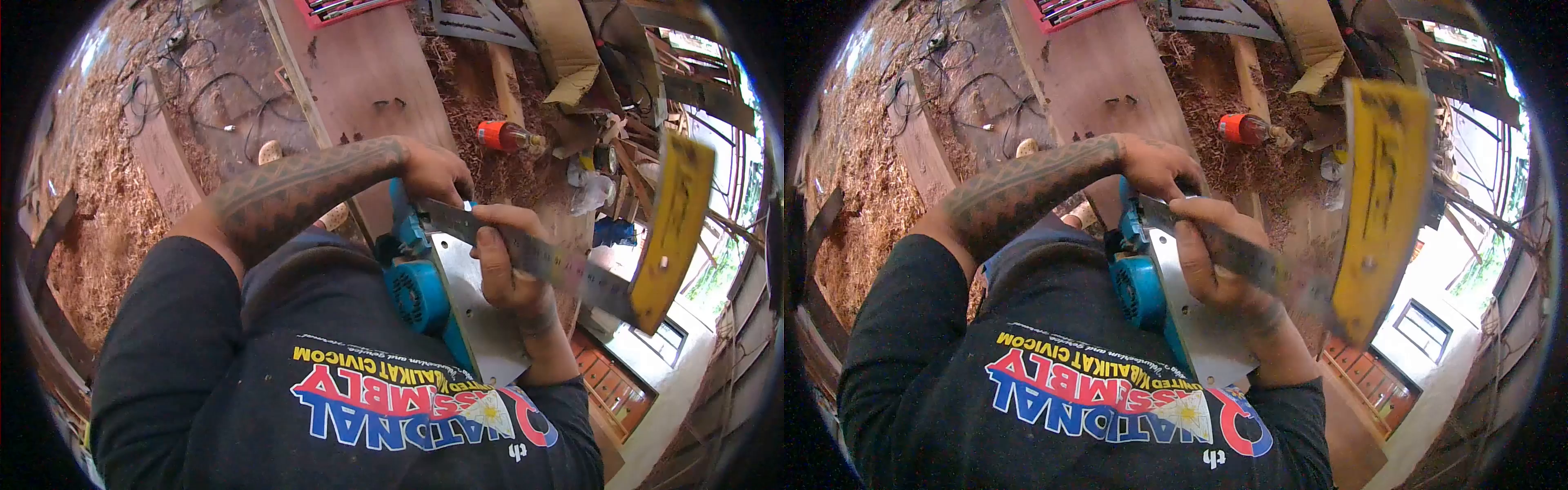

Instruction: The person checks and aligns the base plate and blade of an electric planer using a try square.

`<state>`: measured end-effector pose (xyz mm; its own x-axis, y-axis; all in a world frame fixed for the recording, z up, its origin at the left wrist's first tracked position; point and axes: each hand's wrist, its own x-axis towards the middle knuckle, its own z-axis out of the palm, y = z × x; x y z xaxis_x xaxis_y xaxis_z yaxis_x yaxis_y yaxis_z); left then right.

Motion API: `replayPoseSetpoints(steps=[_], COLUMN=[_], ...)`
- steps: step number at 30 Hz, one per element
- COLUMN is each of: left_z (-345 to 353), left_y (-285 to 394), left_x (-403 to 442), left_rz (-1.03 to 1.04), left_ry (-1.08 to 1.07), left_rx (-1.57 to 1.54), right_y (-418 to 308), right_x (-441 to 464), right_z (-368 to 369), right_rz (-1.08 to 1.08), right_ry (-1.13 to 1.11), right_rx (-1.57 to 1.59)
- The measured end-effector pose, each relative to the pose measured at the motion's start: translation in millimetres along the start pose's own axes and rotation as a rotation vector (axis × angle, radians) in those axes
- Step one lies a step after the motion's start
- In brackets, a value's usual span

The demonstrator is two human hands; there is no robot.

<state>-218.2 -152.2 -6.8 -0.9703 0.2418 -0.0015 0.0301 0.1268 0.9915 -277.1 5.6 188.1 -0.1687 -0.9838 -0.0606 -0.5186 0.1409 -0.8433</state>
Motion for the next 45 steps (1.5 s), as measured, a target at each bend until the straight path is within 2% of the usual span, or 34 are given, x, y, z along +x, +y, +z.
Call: replayPoseSetpoints(steps=[3, 5, 7, 9, 10, 17, 20, 24, 26, 29, 31, 33, 35, 37, 39, 41, 45], left_z=[-3, -5, 1, -1, -2, 0, -6, -7, -9, -11, -10, 4, 6, -4, -8, -7, -9], left_y=[13, 19, 1, 3, 3, 6, 19, 23, 25, 27, 23, -30, -34, 11, 12, 13, 25], left_x=[-3, -4, 9, 7, 9, 9, 0, -1, -2, -1, 1, 32, 35, 10, 8, 8, 4], left_rz=[-0.048, -0.095, 0.029, -0.048, -0.071, -0.116, -0.104, -0.106, -0.126, -0.146, -0.132, 0.123, 0.133, -0.101, -0.047, -0.042, -0.125], left_ry=[-0.017, -0.030, -0.037, -0.012, -0.078, -0.044, -0.050, -0.060, -0.072, -0.108, -0.106, -0.093, -0.086, -0.084, -0.100, -0.103, -0.107], left_rx=[0.006, -0.003, -0.063, 0.005, -0.064, -0.074, -0.007, -0.005, -0.005, -0.031, -0.035, 0.038, 0.056, 0.015, 0.053, 0.058, 0.016], right_y=[7, 0, 0, -4, -10, 4, -1, 1, 2, -3, -6, -3, 3, 2, 0, -3, -7], right_x=[2, 1, 6, 7, 8, 5, 6, 4, 7, 10, 9, 8, 8, 5, 9, 6, 8], right_z=[-8, -5, -3, -4, -3, -2, 0, -1, 1, -1, 0, 1, 0, -1, -1, 2, 0], right_rz=[-0.238, -0.299, -0.351, -0.326, -0.346, -0.338, -0.396, -0.292, -0.369, -0.390, -0.355, -0.339, -0.329, -0.304, -0.386, -0.359, -0.236], right_ry=[-0.192, -0.199, -0.198, -0.220, -0.207, -0.212, -0.102, -0.203, -0.196, -0.165, -0.186, -0.205, -0.211, -0.203, -0.164, -0.141, -0.258], right_rx=[-0.296, -0.516, -0.475, -0.456, -0.444, -0.549, -0.295, -0.497, -0.516, -0.369, -0.424, -0.470, -0.486, -0.484, -0.372, -0.335, -0.491])
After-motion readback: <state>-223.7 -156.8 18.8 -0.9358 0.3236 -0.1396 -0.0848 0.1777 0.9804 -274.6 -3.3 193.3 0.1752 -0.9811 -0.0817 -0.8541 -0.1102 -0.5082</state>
